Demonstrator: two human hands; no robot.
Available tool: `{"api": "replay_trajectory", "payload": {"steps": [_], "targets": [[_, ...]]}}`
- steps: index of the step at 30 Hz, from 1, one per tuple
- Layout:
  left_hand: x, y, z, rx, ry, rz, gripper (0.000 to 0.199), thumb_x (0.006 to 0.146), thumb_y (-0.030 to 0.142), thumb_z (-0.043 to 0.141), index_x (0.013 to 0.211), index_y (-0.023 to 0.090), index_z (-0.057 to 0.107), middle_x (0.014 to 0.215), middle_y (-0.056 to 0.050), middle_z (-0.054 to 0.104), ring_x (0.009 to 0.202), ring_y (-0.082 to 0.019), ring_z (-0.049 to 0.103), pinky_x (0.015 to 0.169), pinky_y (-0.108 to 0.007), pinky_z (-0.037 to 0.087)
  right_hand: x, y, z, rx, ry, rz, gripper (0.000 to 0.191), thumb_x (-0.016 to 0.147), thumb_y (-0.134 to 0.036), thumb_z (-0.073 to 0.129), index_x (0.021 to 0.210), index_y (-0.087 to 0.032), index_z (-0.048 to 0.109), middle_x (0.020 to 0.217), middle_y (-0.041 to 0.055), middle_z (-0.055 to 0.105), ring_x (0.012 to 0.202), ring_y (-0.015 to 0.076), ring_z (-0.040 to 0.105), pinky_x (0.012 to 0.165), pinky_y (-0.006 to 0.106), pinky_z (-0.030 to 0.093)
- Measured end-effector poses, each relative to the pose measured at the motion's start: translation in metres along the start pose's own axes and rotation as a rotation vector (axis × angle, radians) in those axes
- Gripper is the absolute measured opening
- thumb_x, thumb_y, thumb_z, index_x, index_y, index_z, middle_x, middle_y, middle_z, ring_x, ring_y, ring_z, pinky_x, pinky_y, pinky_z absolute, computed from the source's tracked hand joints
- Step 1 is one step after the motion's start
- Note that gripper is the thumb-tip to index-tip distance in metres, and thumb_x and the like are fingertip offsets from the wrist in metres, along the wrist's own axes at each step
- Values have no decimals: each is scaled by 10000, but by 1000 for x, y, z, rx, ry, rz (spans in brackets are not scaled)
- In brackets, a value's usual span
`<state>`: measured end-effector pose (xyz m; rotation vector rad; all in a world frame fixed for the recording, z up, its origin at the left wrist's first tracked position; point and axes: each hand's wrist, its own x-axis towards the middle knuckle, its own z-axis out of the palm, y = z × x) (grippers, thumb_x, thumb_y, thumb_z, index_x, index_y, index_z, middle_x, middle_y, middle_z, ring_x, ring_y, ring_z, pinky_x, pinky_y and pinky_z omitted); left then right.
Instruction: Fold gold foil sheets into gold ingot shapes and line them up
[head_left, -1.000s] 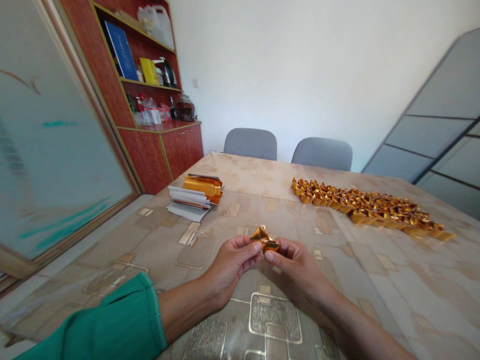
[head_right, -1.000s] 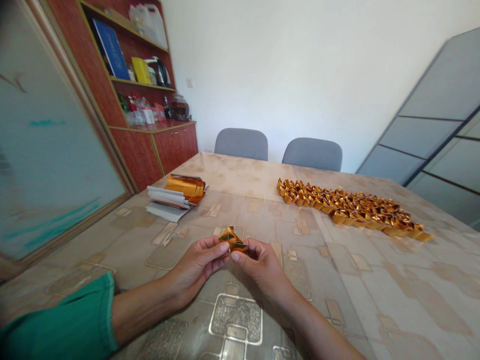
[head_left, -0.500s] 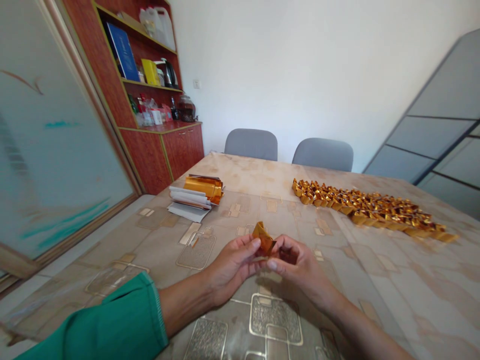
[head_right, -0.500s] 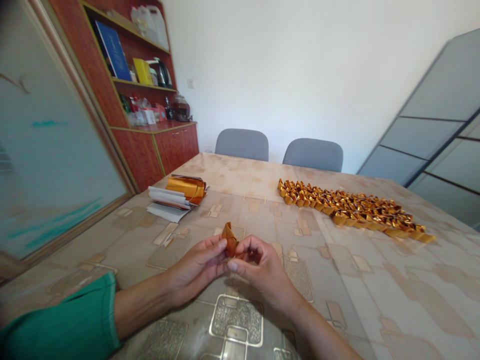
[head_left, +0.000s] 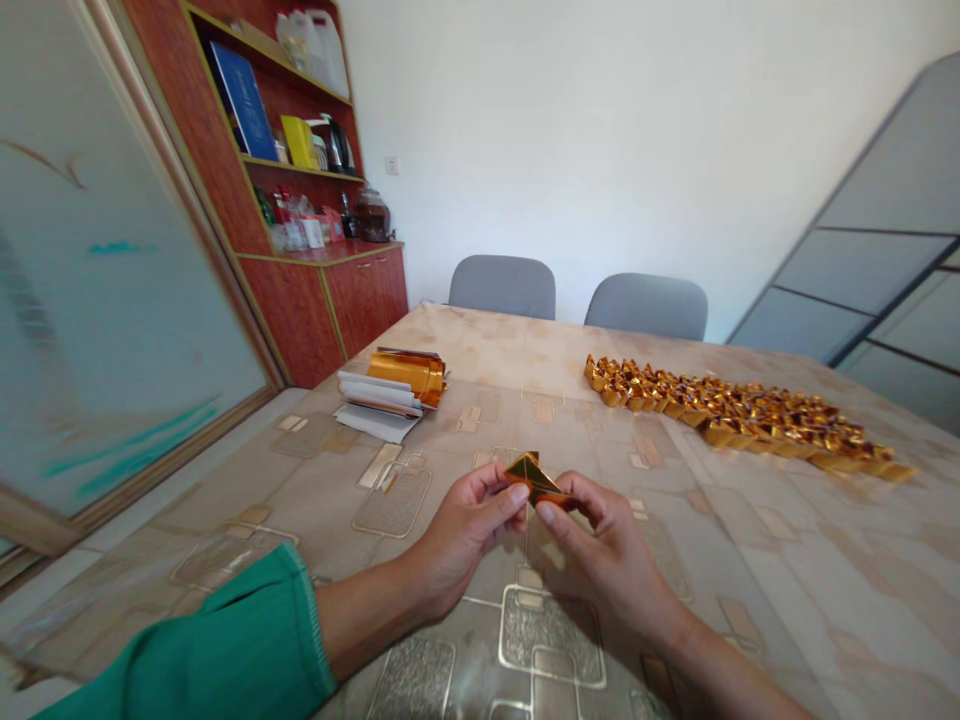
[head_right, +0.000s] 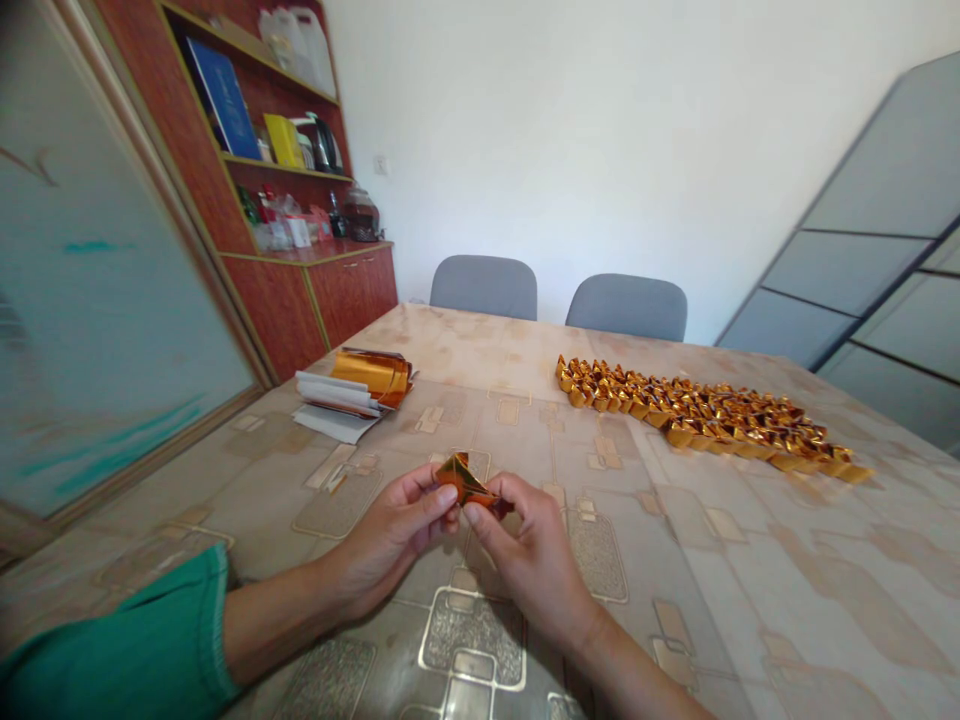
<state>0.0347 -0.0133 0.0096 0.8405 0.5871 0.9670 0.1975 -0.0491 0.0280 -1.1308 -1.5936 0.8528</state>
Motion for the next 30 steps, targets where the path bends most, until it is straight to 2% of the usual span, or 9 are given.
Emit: {"api": "replay_trajectory", "payload": {"steps": [4,7,12,15,18,24,30], "targets": [[0,1,2,-20,16,-9,281,726,317,845,864,134,684,754,-3,667,671,-85,589,708,-224,484,0,3,0,63,-23,41,224,904,-373,618,765,-198,644,724,14,655,676,162,551,639,288,419],[-2,3,4,-11,52,-11,296,707,326,856,829,130,670,712,0,671,642,-81,599,679,-211,487,0,3,-1,46,27,10,163,890,-356,638,823,-208,623,744,5,637,700,167,559,653,288,436],[-2,5,6,23,80,-6,332,686,358,865,824,134,662,703,-9,693,628,-94,621,656,-217,497,1,1,-4,-125,181,-134,78,871,-269,667,857,-229,602,750,-3,602,687,166,544,631,286,435],[-2,4,6,30,80,13,324,683,348,867,826,133,672,714,-12,700,629,-94,624,651,-214,499,2,-1,-6,-242,168,-253,31,891,-223,649,864,-233,639,783,20,629,713,178,548,642,299,433],[-1,4,5,52,72,28,308,686,335,865,833,133,685,722,-15,704,637,-101,631,642,-215,496,3,-1,-8,-259,143,-295,57,904,-204,636,863,-234,662,806,30,647,730,184,565,643,300,439],[0,3,4,92,80,47,286,692,333,853,827,132,700,717,-24,711,640,-117,636,647,-231,492,3,0,-8,-204,124,-224,32,913,-226,634,898,-229,663,809,15,651,719,170,577,640,284,440],[0,4,3,170,90,90,261,721,335,829,820,130,701,730,-31,716,664,-129,644,666,-239,491,0,-1,-6,-137,53,-151,74,941,-272,598,955,-228,656,857,24,677,762,179,613,692,296,461]]}}
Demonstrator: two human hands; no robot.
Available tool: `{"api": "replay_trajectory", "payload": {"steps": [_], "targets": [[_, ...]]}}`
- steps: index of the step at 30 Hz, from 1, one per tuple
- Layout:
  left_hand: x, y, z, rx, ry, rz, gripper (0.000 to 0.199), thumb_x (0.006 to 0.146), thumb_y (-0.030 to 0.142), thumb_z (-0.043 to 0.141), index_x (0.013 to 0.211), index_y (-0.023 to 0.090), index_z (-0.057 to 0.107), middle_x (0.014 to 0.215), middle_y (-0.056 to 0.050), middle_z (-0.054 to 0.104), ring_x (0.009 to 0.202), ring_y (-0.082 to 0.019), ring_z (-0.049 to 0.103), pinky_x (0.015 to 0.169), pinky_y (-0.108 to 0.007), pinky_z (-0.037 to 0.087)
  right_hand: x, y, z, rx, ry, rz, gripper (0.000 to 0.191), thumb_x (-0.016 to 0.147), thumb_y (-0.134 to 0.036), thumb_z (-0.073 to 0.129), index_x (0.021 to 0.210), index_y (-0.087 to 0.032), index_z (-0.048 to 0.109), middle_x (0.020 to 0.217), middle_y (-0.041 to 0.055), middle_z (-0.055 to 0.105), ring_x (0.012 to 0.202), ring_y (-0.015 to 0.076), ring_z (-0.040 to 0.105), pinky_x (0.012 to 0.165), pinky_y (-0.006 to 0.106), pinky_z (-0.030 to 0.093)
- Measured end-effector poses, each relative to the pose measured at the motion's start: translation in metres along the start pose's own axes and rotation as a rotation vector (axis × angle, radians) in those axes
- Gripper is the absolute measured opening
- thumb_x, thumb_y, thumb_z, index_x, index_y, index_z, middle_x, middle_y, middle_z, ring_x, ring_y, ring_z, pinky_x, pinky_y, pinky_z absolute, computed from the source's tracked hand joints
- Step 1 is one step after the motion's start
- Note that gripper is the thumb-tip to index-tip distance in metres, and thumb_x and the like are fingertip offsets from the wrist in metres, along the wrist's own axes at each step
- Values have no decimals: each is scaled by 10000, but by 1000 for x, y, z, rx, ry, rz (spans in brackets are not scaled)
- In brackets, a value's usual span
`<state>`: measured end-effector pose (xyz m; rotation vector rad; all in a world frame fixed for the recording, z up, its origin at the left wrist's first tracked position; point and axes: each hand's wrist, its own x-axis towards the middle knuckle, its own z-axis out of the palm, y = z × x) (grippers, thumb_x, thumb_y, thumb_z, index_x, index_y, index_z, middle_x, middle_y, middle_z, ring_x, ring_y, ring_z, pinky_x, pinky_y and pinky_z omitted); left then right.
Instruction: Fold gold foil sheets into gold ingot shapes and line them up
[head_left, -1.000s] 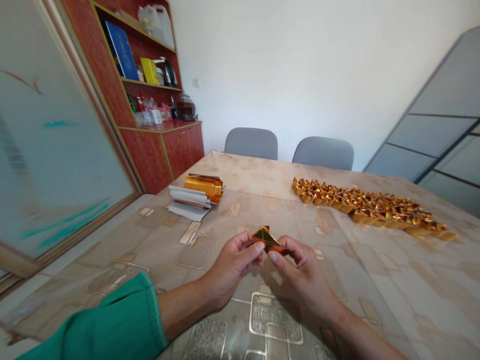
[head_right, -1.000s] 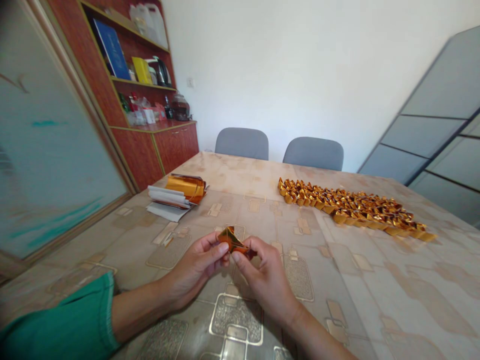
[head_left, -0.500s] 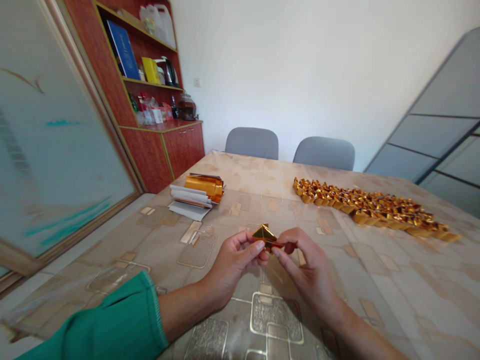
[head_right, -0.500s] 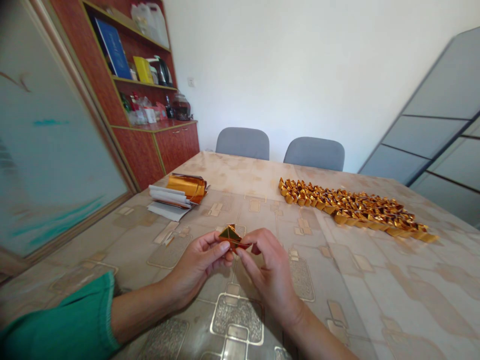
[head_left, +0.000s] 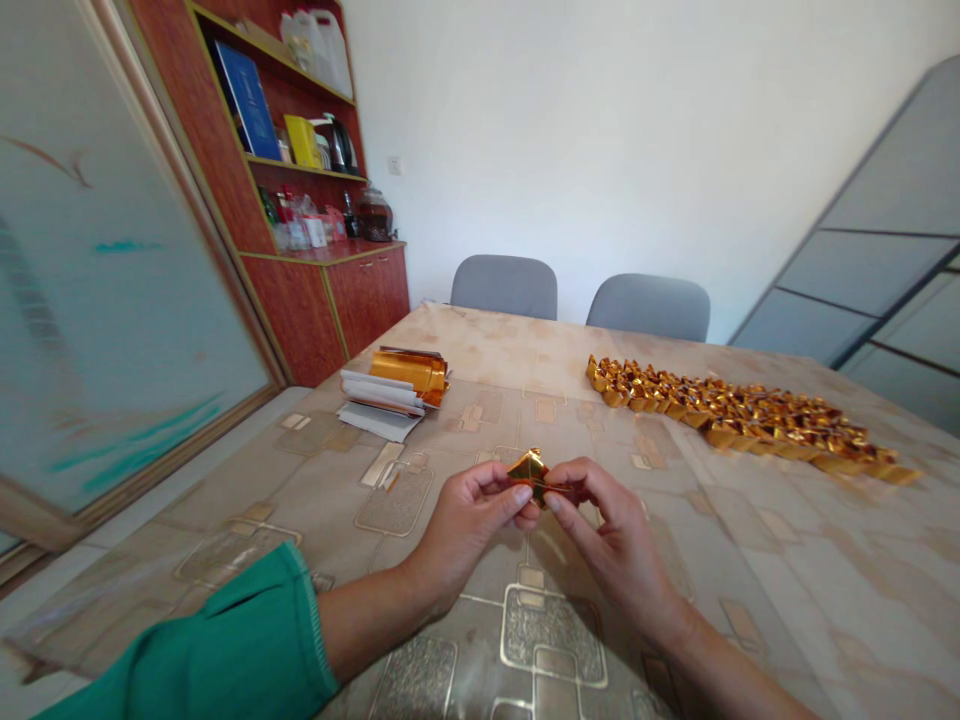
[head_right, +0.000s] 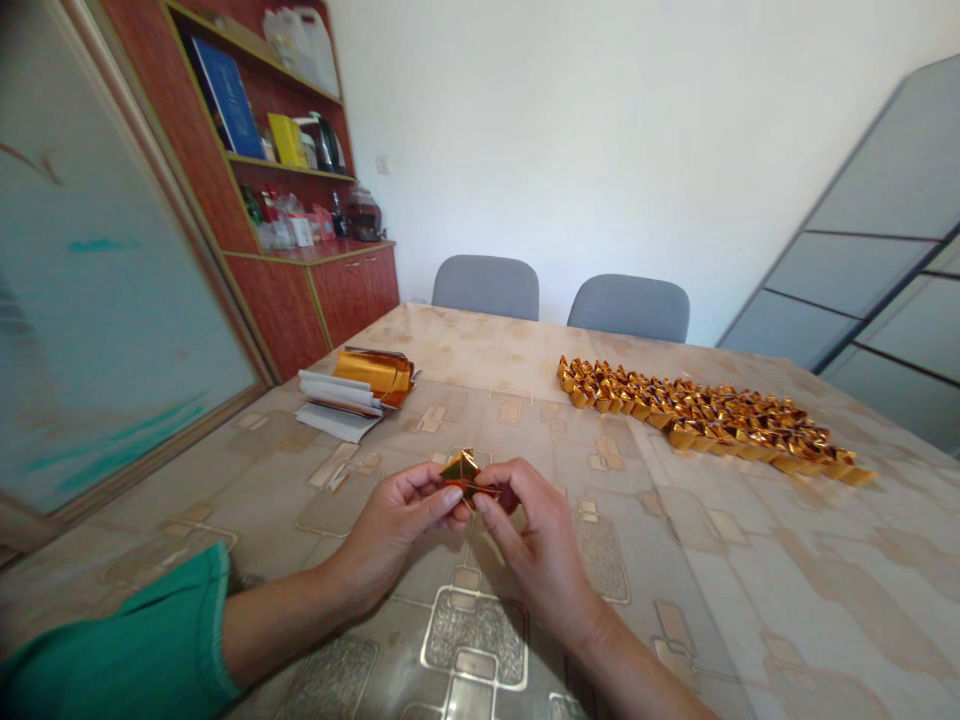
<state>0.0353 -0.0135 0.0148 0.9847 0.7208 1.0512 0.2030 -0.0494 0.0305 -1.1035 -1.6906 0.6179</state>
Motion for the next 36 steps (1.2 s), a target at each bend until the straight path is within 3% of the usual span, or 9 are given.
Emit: {"api": "replay_trajectory", "payload": {"steps": [7,12,16,24,30,36], "targets": [[0,3,2,-51,16,-27,278,690,336,851,769,135,675,689,-14,691,639,-117,617,671,-242,485,-1,8,5,161,68,95,112,915,-333,636,943,-236,587,818,-1,609,759,171,570,683,288,440],[-1,2,2,-155,60,-68,308,660,319,879,769,138,654,696,3,676,646,-99,602,698,-234,483,-2,16,8,238,-81,229,229,913,-422,629,836,-207,642,771,19,633,717,172,549,660,303,418],[1,-1,0,-173,37,-114,331,645,318,889,756,137,636,689,2,676,643,-97,602,693,-234,485,-2,21,11,286,-73,287,236,890,-410,654,802,-190,651,750,15,644,689,164,547,639,288,412],[2,-2,0,-138,58,-87,309,659,314,880,777,130,662,689,8,671,633,-85,589,674,-219,476,-2,22,13,322,-64,308,239,879,-410,666,797,-186,645,741,11,623,691,161,532,636,279,402],[2,1,1,-205,46,-165,367,606,334,914,750,135,642,654,17,655,613,-78,588,653,-203,480,0,16,12,439,-59,347,327,866,-501,664,775,-190,617,707,-5,584,650,143,503,602,262,386],[1,-1,0,-191,23,-147,322,644,327,890,740,139,646,653,13,654,608,-81,573,640,-208,458,-2,23,15,375,-99,321,255,885,-434,648,812,-190,651,757,17,638,688,161,538,637,289,411]]}}
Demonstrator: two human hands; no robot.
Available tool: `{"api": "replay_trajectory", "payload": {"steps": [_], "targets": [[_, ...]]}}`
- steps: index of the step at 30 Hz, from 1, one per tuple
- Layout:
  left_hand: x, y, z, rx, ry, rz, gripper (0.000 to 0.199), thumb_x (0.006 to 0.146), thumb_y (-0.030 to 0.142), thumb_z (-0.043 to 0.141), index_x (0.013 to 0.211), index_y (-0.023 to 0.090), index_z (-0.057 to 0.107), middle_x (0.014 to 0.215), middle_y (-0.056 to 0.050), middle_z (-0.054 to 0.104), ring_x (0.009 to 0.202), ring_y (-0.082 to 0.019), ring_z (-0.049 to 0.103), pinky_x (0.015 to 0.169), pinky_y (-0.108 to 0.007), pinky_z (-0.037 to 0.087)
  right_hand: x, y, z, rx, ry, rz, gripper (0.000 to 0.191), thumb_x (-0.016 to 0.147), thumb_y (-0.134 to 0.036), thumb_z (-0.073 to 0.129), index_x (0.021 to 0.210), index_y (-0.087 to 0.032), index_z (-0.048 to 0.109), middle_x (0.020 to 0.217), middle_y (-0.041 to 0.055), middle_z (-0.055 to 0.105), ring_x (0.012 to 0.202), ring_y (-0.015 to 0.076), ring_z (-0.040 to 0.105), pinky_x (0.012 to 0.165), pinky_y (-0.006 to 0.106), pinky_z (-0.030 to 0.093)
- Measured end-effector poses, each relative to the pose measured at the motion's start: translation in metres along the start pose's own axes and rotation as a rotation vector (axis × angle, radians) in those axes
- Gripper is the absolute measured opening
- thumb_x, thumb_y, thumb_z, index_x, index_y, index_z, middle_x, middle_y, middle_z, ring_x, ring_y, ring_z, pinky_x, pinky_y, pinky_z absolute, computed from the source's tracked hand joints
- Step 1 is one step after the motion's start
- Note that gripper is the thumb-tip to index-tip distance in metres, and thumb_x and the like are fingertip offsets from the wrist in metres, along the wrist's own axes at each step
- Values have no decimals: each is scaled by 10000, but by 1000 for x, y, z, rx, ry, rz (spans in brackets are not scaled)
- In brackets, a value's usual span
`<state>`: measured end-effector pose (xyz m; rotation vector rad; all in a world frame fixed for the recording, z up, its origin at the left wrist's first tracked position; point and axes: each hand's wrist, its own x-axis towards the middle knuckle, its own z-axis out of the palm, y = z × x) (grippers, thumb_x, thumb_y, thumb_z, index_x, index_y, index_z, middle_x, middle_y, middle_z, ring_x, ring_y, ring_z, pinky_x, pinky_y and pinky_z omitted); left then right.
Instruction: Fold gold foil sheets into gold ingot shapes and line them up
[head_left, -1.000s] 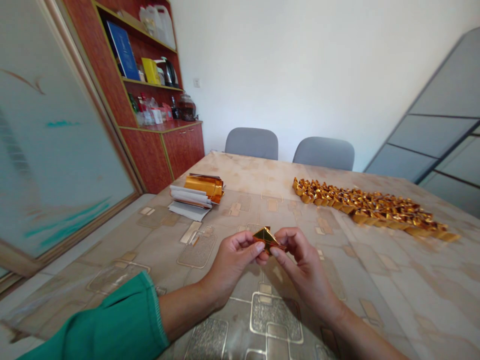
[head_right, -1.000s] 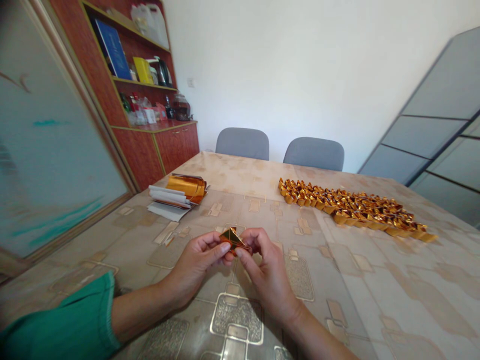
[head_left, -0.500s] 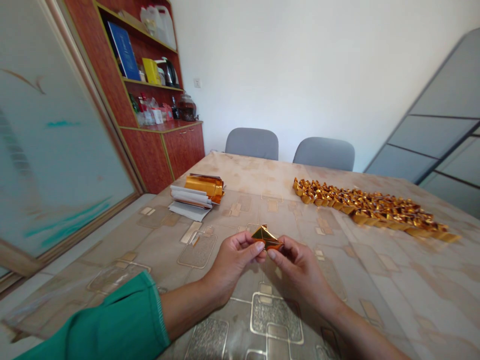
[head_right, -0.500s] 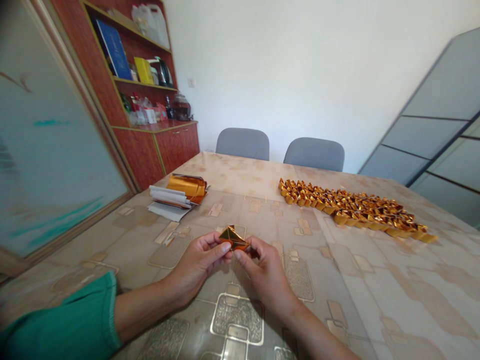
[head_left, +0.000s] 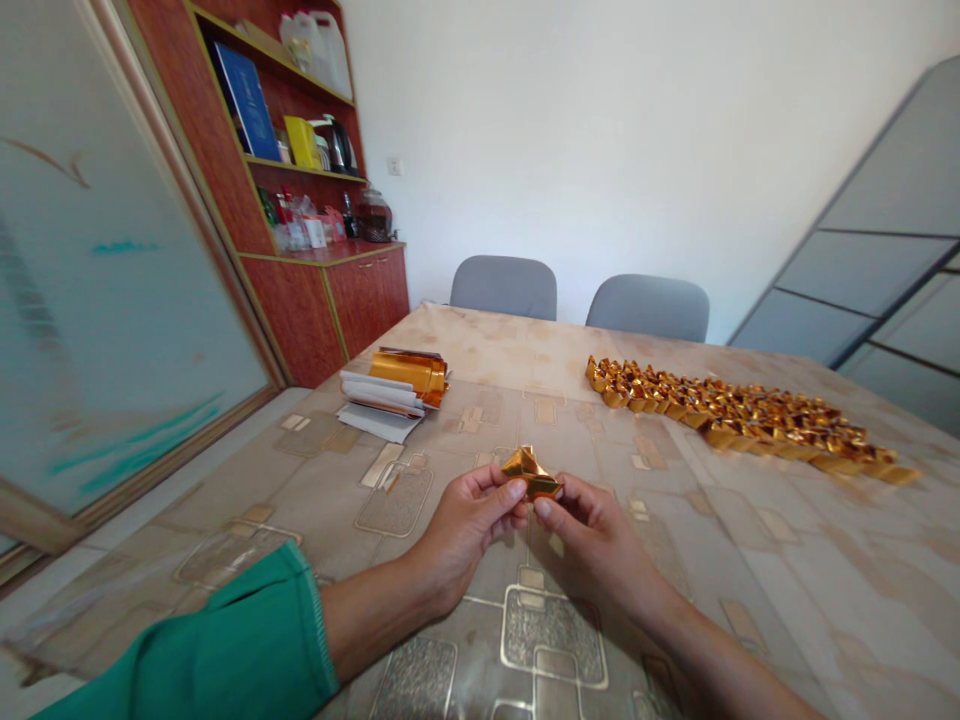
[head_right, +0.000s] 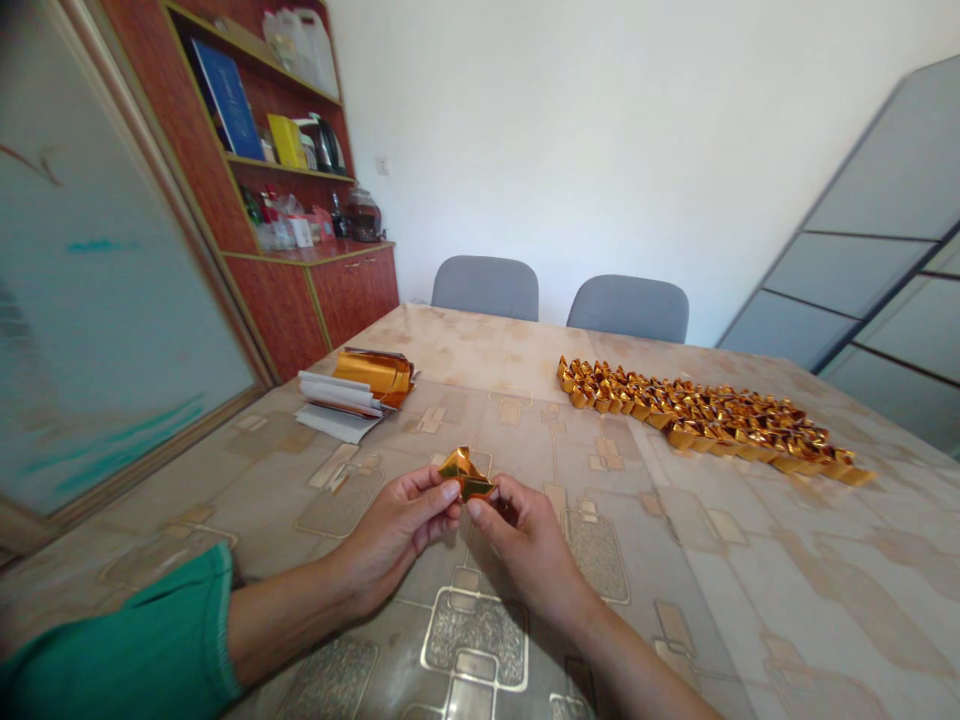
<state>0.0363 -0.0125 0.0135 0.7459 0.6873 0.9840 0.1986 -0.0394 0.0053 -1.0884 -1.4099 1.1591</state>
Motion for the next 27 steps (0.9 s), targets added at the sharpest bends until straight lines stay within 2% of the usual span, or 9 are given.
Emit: {"api": "replay_trajectory", "payload": {"steps": [8,12,17,21,24,27], "targets": [[1,0,0,72,-5,55,314,667,347,868,768,137,657,677,9,655,629,-90,565,669,-226,450,-1,-3,-4,-58,-12,-23,282,905,-447,624,798,-187,628,735,6,605,672,155,505,616,281,376],[0,1,0,142,29,131,279,689,330,846,759,138,655,675,11,649,638,-100,572,664,-230,440,-1,-10,-6,-83,54,-44,316,900,-467,619,742,-193,605,679,-13,551,640,144,461,597,269,356],[2,-1,-2,148,20,111,266,715,326,825,763,143,637,669,12,652,637,-98,571,670,-228,440,0,-11,-5,-85,62,-68,314,896,-448,629,717,-193,591,666,-20,538,633,139,446,589,261,341],[3,-1,-3,144,-8,114,274,721,336,822,783,137,644,684,15,645,640,-90,565,659,-218,440,0,-13,-6,-19,24,-36,288,873,-468,650,792,-193,622,719,-8,579,666,150,484,618,265,367],[2,-1,-1,147,-24,111,281,721,338,824,785,135,641,701,15,639,642,-87,565,643,-216,444,1,-14,-4,-42,81,-66,263,851,-445,672,774,-204,599,715,-15,567,672,154,491,627,266,381],[0,0,1,118,-13,120,314,718,333,831,873,154,625,719,24,645,641,-91,578,632,-218,452,1,-12,-1,-91,144,-98,240,860,-399,650,738,-214,560,682,-24,540,645,153,489,605,265,388]]}}
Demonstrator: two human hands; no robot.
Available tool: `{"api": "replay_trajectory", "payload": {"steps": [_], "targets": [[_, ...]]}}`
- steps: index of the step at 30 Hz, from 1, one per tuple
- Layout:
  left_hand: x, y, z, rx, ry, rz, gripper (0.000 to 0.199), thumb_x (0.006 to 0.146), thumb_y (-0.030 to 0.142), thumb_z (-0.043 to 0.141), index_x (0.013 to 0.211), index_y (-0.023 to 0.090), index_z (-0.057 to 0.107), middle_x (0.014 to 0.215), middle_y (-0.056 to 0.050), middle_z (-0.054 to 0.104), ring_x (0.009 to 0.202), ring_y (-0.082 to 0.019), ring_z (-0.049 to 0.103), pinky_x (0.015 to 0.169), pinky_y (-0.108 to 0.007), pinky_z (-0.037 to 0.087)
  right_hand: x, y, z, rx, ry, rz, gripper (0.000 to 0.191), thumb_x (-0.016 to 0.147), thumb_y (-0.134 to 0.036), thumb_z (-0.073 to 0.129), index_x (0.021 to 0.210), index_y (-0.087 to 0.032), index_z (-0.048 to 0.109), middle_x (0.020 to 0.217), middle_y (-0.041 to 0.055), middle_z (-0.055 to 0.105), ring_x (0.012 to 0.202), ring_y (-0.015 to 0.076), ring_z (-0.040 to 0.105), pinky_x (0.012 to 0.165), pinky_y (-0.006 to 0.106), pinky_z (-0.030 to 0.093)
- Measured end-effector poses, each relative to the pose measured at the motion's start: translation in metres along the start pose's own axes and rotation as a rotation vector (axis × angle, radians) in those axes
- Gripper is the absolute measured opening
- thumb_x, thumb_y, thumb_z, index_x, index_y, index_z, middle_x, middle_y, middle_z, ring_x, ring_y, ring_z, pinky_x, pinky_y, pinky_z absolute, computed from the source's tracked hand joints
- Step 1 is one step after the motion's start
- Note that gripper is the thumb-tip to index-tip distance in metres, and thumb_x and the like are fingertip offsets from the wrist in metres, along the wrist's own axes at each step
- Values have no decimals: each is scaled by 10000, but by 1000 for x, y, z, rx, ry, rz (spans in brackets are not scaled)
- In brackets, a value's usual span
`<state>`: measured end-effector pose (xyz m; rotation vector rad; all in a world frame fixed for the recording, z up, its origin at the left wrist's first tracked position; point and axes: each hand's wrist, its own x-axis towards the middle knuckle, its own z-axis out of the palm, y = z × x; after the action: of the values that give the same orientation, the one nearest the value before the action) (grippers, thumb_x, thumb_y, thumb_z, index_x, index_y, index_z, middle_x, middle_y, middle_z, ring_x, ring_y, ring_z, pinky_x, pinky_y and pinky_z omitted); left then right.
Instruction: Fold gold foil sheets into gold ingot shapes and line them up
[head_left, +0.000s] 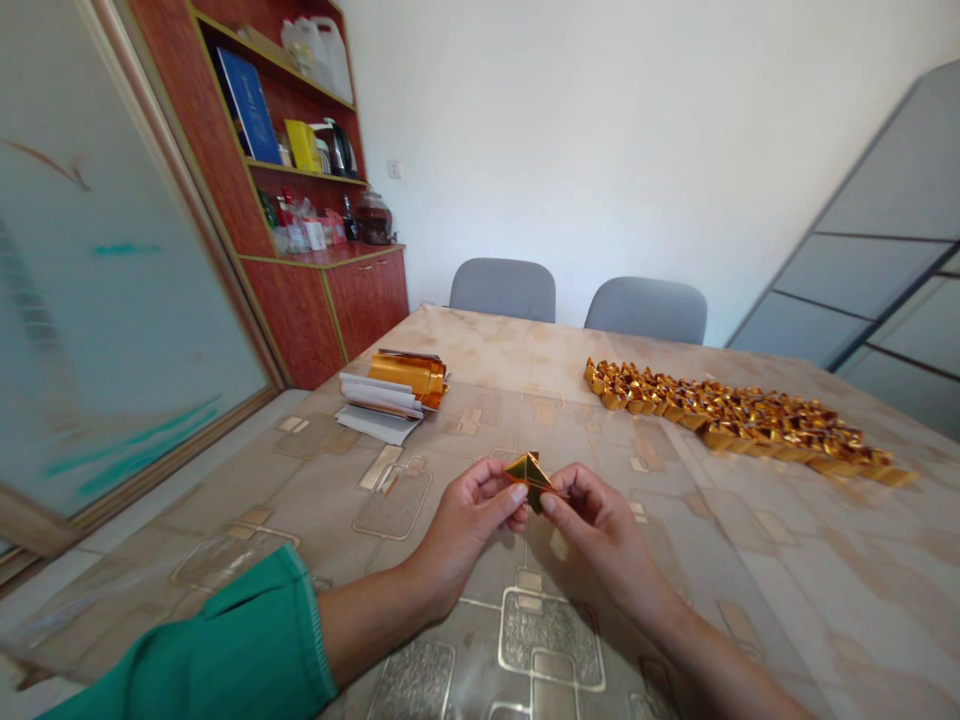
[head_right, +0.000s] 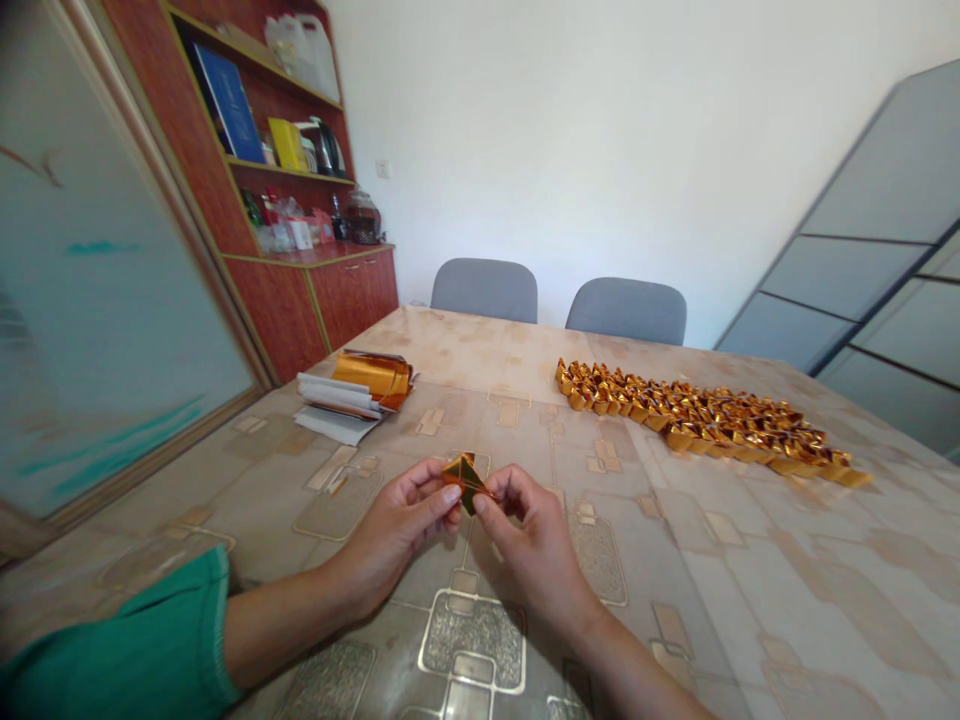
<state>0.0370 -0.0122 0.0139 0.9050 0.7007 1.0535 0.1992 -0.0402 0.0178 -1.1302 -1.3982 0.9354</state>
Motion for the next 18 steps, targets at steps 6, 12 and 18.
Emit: {"api": "replay_trajectory", "payload": {"steps": [6,12,18], "targets": [[-1,2,0,-27,51,16,308,745,328,816,850,151,588,689,26,656,636,-81,592,656,-205,473,-3,1,3,-210,76,-146,131,863,-277,618,763,-219,558,693,-16,580,647,155,545,608,264,430],[-5,5,5,-105,41,43,315,704,275,853,850,146,605,744,14,693,681,-95,642,695,-216,517,-6,-5,2,-438,106,-391,111,861,-179,634,775,-222,579,695,-20,609,638,143,574,596,239,436],[-5,9,6,-133,11,72,310,666,260,878,802,135,629,780,-7,706,690,-108,658,694,-225,537,-6,-10,2,-481,121,-544,138,854,-114,630,802,-230,576,722,-21,609,662,141,571,599,232,438]]}}
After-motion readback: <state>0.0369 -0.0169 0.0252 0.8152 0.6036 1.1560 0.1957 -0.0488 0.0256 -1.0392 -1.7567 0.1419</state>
